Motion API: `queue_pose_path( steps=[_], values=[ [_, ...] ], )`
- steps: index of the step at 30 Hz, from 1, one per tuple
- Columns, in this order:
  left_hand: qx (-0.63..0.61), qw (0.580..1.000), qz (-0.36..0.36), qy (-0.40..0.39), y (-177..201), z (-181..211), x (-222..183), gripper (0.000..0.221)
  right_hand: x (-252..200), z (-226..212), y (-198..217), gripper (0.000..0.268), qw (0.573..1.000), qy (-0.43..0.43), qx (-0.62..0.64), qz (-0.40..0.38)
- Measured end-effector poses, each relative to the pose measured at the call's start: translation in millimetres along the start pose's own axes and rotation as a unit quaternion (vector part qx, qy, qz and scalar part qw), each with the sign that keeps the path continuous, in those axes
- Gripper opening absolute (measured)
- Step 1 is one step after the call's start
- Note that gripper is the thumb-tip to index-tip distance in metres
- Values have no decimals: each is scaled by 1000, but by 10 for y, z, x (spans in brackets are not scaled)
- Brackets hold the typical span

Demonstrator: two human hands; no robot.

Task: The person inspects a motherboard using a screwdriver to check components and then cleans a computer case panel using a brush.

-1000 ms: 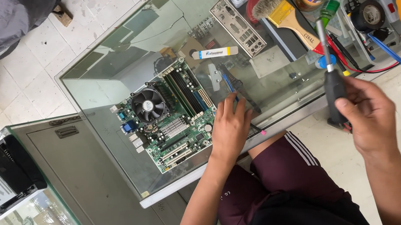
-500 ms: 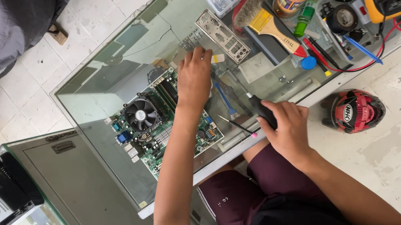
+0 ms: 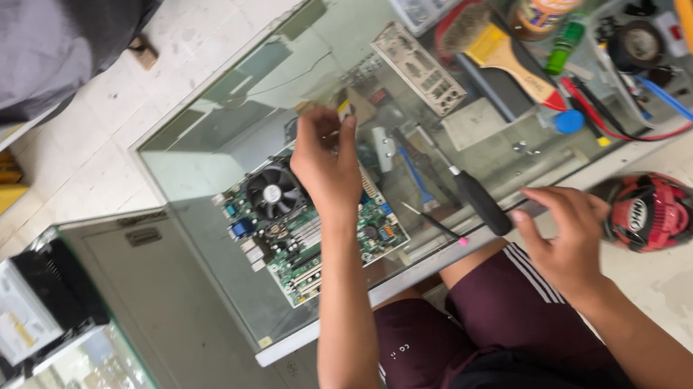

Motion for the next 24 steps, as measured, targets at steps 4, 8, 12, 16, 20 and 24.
queue_pose_path(
  steps=[4,8,12,16,20,24],
  values=[
    [-139,970,130,148,290,-153,-420,32,15,-96,66,16,1000,-8,-14,-9],
    [-88,974,97,184,-98,-299,-805,69,3,-180,-52,17,1000,12,-22,-15],
    [-79,980,22,180,-651,-129,-1038,50,113,-350,-155,18,999,37,-9,-38],
    [-149,969,-6,195,-783,35,-994,29,145,-402,-150,17,998,34,-9,-43],
    [-210,951,-2,226,-632,16,-928,32,198,-450,-102,18,999,30,21,-37],
    [-346,903,5,254,-379,207,-1051,28,444,-706,-51,27,995,12,79,-61]
  ],
)
Point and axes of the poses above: each hand's wrist, its own x-axis towards the middle knuckle, its own y-axis out of the back of the hand, z = x × y, the point moved 7 cm from there along x, towards the middle knuckle, and after that the axes turned 4 degrees about y, right-handed, at the moved point
